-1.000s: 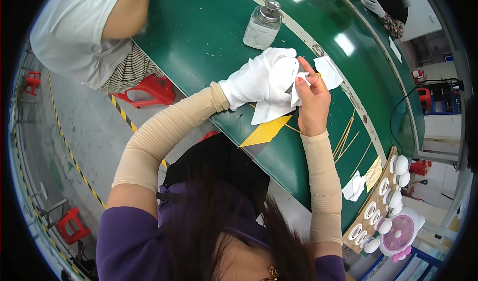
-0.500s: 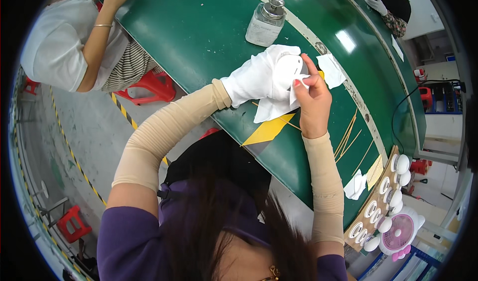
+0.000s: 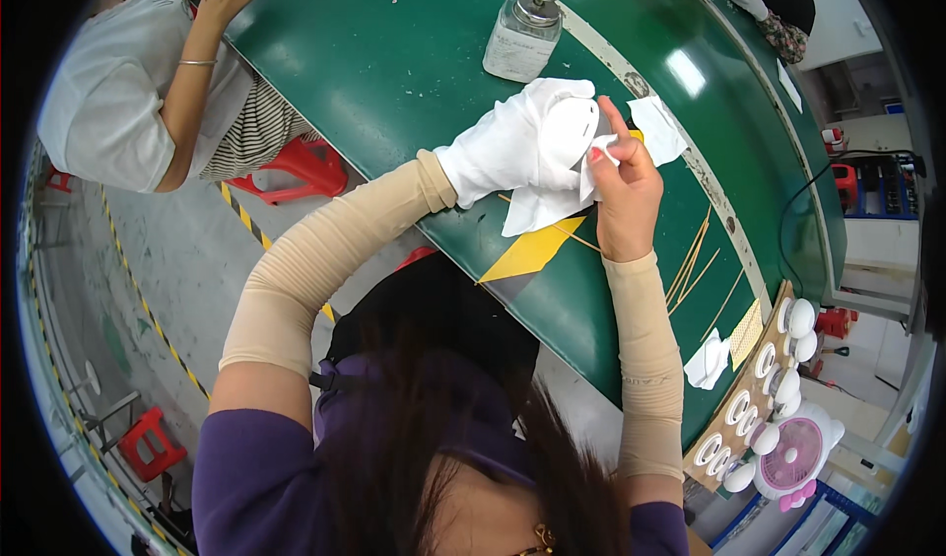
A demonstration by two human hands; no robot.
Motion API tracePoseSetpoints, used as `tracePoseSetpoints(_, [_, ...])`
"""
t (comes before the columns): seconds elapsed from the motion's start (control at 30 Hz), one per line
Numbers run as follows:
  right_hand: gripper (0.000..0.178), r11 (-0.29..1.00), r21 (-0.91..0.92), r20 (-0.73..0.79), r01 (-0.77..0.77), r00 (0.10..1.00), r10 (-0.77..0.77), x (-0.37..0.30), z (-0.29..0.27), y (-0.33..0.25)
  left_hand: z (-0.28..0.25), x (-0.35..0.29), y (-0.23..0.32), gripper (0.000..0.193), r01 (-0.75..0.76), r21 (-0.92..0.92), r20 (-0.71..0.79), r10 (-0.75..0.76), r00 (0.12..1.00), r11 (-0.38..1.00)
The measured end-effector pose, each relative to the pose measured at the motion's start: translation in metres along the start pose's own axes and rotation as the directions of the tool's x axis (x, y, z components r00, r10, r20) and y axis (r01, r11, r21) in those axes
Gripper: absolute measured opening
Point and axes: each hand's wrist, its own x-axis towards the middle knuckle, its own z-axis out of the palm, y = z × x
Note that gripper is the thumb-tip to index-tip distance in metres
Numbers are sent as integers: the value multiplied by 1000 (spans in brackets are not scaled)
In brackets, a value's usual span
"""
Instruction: The recorder cleans a circular electronic component using a cloth and a precision stick.
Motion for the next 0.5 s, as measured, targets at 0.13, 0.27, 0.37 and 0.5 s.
tracePoseSetpoints(0.13, [11, 995, 45, -11, -87, 996, 88, 13, 3, -9, 1, 0, 7, 81, -12, 68, -24, 14, 1000, 998])
tracePoseSetpoints(0.27, [8, 987, 101, -20, -121, 992, 124, 8, 4, -2, -3, 1, 1, 78, -11, -28, -11, 11, 1000, 1000])
tracePoseSetpoints(0.37, [10, 974, -199, 38, 112, 994, -106, 1, 1, 3, -2, 0, 0, 77, 35, -43, 5, -34, 999, 999])
tracePoseSetpoints(0.5, [11, 981, 122, -34, -153, 987, 158, 18, 4, -11, -4, 4, 14, 81, -33, -20, 40, 34, 999, 999])
